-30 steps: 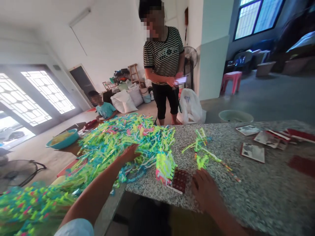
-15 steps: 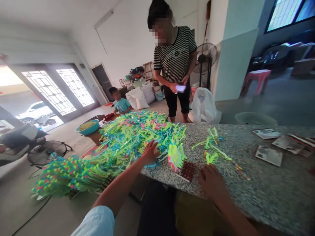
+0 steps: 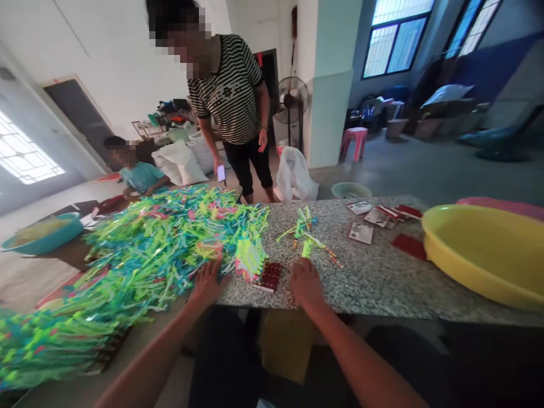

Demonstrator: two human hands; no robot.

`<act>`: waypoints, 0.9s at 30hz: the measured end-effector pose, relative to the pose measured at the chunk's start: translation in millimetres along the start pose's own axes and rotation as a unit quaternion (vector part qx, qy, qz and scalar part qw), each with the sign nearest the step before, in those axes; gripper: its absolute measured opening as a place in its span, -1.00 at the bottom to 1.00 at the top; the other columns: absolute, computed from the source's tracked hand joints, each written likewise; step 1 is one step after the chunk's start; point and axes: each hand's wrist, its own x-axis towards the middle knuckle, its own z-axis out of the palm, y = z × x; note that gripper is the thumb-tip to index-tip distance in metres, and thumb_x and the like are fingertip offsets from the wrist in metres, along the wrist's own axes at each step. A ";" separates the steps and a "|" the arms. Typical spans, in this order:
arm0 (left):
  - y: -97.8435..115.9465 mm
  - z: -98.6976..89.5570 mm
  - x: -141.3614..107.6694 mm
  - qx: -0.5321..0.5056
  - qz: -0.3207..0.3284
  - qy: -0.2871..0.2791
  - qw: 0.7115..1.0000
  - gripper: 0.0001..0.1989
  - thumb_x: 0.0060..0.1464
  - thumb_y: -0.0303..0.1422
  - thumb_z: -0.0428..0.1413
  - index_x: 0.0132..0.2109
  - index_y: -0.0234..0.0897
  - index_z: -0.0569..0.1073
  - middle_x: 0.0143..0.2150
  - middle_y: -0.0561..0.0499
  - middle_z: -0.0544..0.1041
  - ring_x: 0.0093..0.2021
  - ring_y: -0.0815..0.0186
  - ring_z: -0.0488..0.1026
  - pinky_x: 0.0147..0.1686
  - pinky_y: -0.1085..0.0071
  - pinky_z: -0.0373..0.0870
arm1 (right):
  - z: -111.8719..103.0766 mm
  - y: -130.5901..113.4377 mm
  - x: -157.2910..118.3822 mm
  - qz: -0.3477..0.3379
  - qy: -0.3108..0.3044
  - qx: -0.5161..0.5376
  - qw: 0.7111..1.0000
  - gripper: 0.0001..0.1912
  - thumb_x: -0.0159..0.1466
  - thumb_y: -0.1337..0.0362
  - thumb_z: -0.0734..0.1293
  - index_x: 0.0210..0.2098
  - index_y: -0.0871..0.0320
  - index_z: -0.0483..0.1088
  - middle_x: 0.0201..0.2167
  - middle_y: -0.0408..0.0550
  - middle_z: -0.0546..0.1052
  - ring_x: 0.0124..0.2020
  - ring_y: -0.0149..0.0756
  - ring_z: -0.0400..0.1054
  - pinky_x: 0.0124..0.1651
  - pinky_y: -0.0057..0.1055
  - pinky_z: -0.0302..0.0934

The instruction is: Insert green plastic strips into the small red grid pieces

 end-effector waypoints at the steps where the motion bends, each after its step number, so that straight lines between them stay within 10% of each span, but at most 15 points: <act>1: 2.9 0.1 5.2 0.001 0.002 0.000 1.000 -0.27 0.30 0.02 0.02 0.47 -0.22 0.18 0.50 -0.25 0.18 0.49 -0.17 0.06 0.40 -0.16 0.09 | -1.8 -0.5 0.0 0.015 -0.005 -0.003 1.000 -0.70 0.40 0.35 0.23 0.03 0.20 0.52 0.31 0.19 0.36 0.38 0.03 0.10 0.40 -0.09 -0.01; 16: 55.5 -18.1 -13.0 -0.112 0.085 0.155 0.978 -0.50 0.30 -0.24 0.00 0.32 -0.29 0.34 0.40 -0.29 0.31 0.45 -0.06 0.18 0.42 -0.13 0.12 | -29.8 29.0 14.9 0.086 -0.015 -0.016 0.996 -0.70 0.40 0.23 0.23 -0.02 0.18 0.53 0.23 0.22 0.43 0.29 0.08 0.20 0.39 0.05 -0.09; 21: 102.0 -7.2 -38.5 -0.281 0.048 0.043 0.957 -0.39 0.21 -0.08 0.13 0.29 -0.30 0.30 0.21 -0.26 0.50 0.23 0.02 0.46 0.24 -0.01 0.41 | -28.4 34.3 17.2 0.076 0.023 0.009 0.997 -0.72 0.40 0.23 0.25 -0.04 0.17 0.54 0.20 0.21 0.46 0.26 0.04 0.24 0.40 0.00 -0.10; 27: 143.2 0.6 -13.2 -0.309 -0.055 -0.017 0.949 -0.55 0.06 -0.06 0.23 -0.02 -0.29 0.53 -0.07 -0.18 0.65 0.06 0.00 0.58 0.13 0.04 0.50 | -23.8 58.6 29.5 0.058 0.087 0.047 0.993 -0.73 0.40 0.26 0.24 -0.08 0.21 0.55 0.12 0.17 0.51 0.17 -0.05 0.33 0.34 -0.15 0.05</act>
